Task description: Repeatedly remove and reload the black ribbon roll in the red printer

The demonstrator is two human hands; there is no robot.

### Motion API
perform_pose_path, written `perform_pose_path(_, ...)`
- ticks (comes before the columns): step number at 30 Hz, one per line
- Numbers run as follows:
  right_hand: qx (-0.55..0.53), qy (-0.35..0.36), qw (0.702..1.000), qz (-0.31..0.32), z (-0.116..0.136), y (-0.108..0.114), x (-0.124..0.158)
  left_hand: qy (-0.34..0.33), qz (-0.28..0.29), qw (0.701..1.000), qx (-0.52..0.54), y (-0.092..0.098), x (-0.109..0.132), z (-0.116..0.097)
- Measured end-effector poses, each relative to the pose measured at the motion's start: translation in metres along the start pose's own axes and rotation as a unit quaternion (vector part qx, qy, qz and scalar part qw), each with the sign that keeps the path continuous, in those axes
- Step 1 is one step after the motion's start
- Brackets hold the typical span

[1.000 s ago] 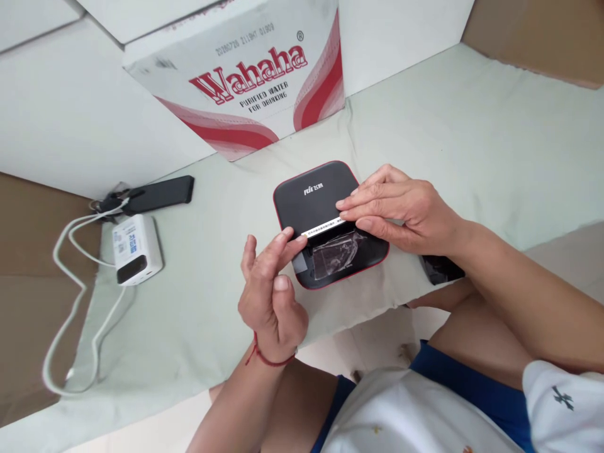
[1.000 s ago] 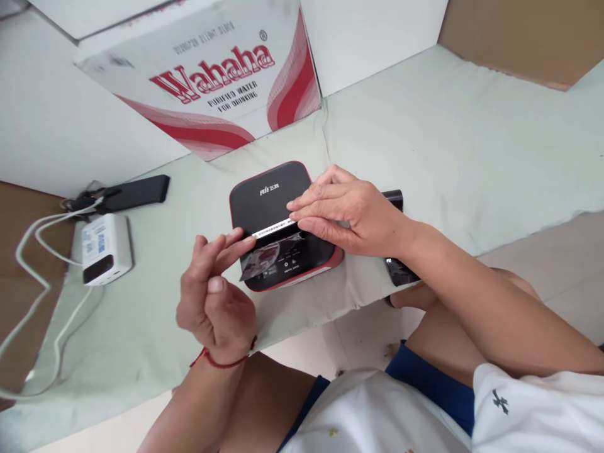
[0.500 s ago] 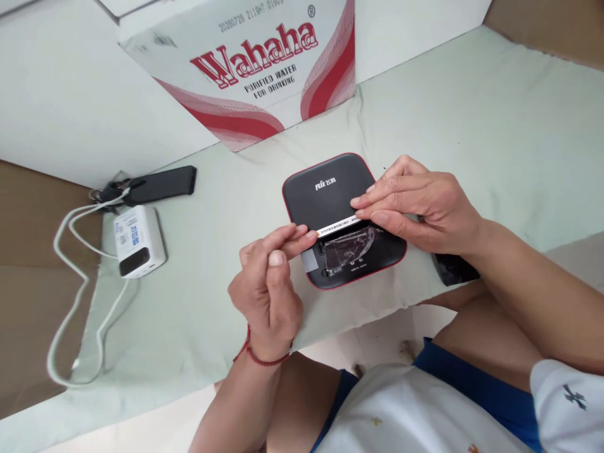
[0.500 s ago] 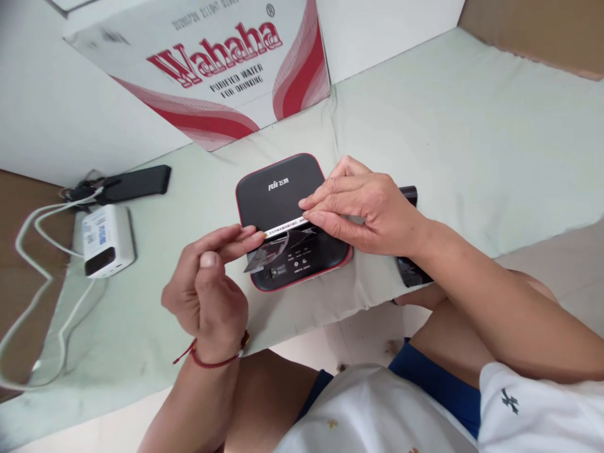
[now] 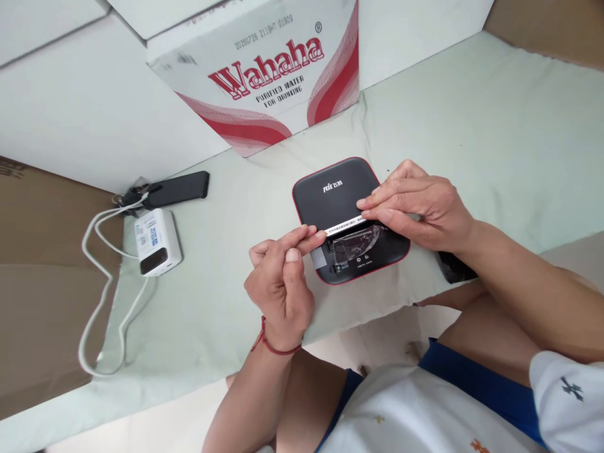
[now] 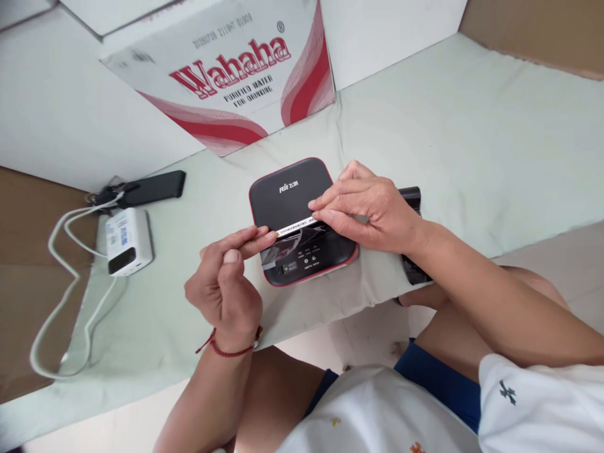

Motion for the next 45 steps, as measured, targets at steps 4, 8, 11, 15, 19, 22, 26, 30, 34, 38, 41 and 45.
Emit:
perform_pose_path(4, -0.01, -0.015, 1.0, 0.012, 0.0, 0.001, 0.002, 0.001, -0.011, 0.999, 0.051, -0.003, 0.002, 0.003)
perform_pose_path(8, -0.022, -0.027, 0.999, 0.008, 0.001, 0.0, 0.004, -0.036, -0.01, 0.997, 0.071, -0.004, 0.003, 0.009)
perform_pose_path(11, -0.031, -0.027, 0.999, 0.0, 0.003, 0.0, 0.005, -0.063, 0.002, 0.996, 0.064, -0.003, -0.001, 0.015)
perform_pose_path(15, -0.035, -0.026, 0.999, 0.006, 0.004, 0.001, 0.005, -0.042, 0.012, 0.997, 0.069, 0.0, -0.008, 0.024)
perform_pose_path(19, -0.033, -0.027, 0.999, 0.014, 0.004, 0.003, 0.004, -0.033, 0.047, 0.997, 0.048, 0.005, -0.012, 0.027)
perform_pose_path(22, -0.033, -0.023, 0.999, 0.011, 0.003, 0.003, 0.003, -0.04, 0.067, 0.997, 0.018, 0.008, -0.012, 0.027)
perform_pose_path(26, -0.039, -0.027, 0.999, 0.01, 0.001, 0.004, -0.002, -0.044, 0.102, 0.993, 0.034, 0.009, -0.012, 0.032)
perform_pose_path(30, -0.051, -0.059, 0.996, 0.043, 0.006, 0.009, -0.011, -0.05, 0.117, 0.989, 0.081, 0.006, -0.009, 0.037)
perform_pose_path(34, -0.064, -0.026, 0.996, 0.055, 0.028, 0.021, -0.024, 0.051, 0.115, 0.977, 0.175, 0.0, -0.007, 0.039)
perform_pose_path(38, -0.071, 0.01, 0.991, 0.112, 0.047, 0.028, -0.033, 0.167, 0.124, 0.936, 0.285, -0.007, -0.007, 0.04)
perform_pose_path(41, -0.065, 0.012, 0.984, 0.168, 0.05, 0.028, -0.034, 0.199, 0.145, 0.913, 0.326, -0.007, -0.008, 0.041)
perform_pose_path(45, -0.024, -0.017, 0.971, 0.236, 0.047, 0.026, -0.033, 0.248, 0.154, 0.891, 0.349, -0.005, -0.01, 0.044)
Point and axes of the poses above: each hand's wrist, its own x-axis away from the middle knuckle, its own y-axis out of the back of the hand, z = x × y, the point moved 2 cm from there along -x, towards the middle knuckle, and after that the axes turned 4 degrees about z, right-handed, at the moved point
